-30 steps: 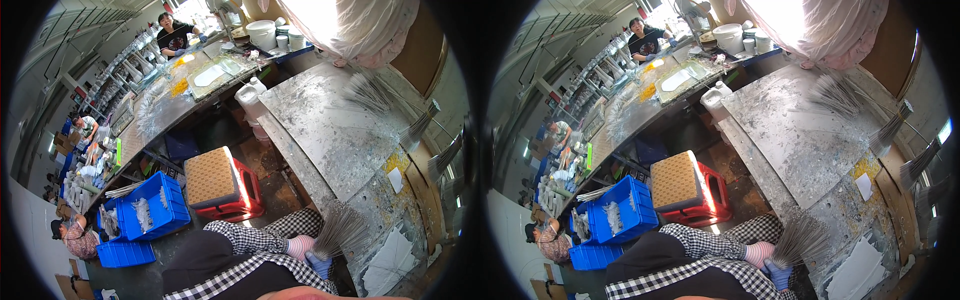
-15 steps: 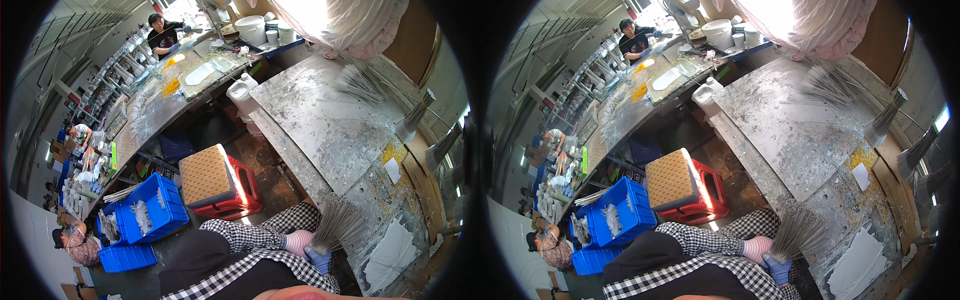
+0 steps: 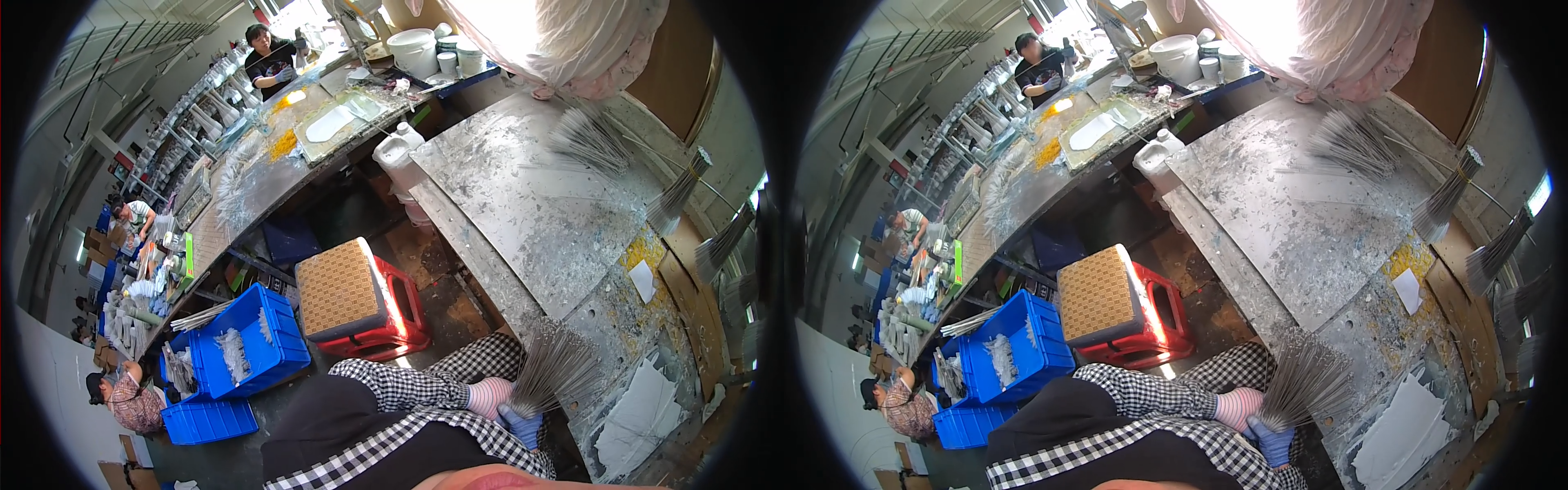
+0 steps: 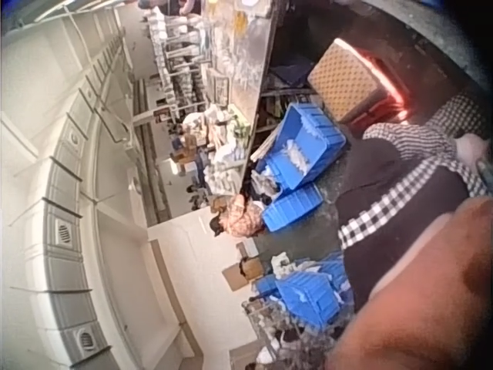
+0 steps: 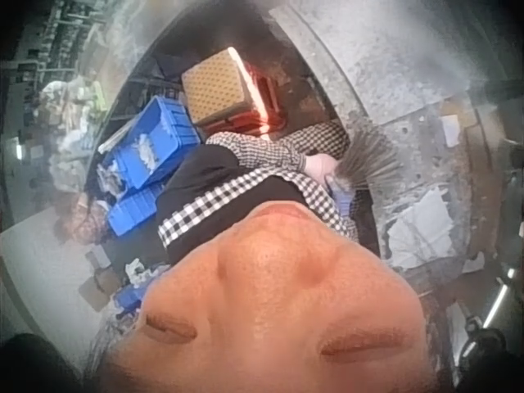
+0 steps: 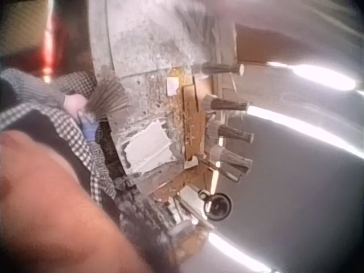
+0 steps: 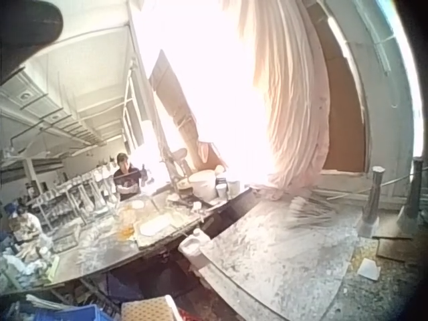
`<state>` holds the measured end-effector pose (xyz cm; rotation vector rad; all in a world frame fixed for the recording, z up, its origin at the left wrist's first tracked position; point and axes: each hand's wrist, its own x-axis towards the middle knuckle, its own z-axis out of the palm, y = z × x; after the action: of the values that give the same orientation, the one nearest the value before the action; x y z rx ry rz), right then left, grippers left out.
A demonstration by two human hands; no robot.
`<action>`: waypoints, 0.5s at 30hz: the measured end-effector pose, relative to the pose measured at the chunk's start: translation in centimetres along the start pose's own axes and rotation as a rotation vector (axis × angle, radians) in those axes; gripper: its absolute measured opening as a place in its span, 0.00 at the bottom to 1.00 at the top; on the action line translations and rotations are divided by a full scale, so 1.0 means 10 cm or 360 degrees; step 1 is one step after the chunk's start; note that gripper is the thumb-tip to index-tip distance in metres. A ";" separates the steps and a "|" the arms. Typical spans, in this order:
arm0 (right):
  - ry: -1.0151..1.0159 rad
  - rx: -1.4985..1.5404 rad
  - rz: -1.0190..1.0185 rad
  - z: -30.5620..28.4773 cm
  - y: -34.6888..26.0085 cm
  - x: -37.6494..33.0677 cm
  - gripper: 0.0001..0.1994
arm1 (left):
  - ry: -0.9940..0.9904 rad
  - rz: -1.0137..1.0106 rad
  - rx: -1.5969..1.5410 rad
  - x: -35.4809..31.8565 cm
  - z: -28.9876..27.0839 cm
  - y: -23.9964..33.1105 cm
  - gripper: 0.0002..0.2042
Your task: The worker is assembling and gluing brush bristles into a base in a manufacturing workshop.
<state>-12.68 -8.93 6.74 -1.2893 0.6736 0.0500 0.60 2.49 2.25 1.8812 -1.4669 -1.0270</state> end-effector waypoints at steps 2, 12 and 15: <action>-0.0034 0.0052 0.0028 -0.02 0.04 0.00 0.30 | 0.0156 0.0144 -0.0012 0.01 0.15 -0.08 0.28; 0.0076 0.0062 -0.0122 -0.06 0.31 0.06 0.31 | 0.0177 0.0283 -0.0026 0.04 0.19 -0.13 0.33; 0.0048 0.0107 -0.0087 -0.04 0.28 0.08 0.31 | 0.0127 0.0158 -0.0113 0.05 0.20 -0.17 0.34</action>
<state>-13.33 -8.70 3.91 -1.2452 0.6602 -0.0361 -0.06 2.55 -0.35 1.7613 -1.4437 -0.9349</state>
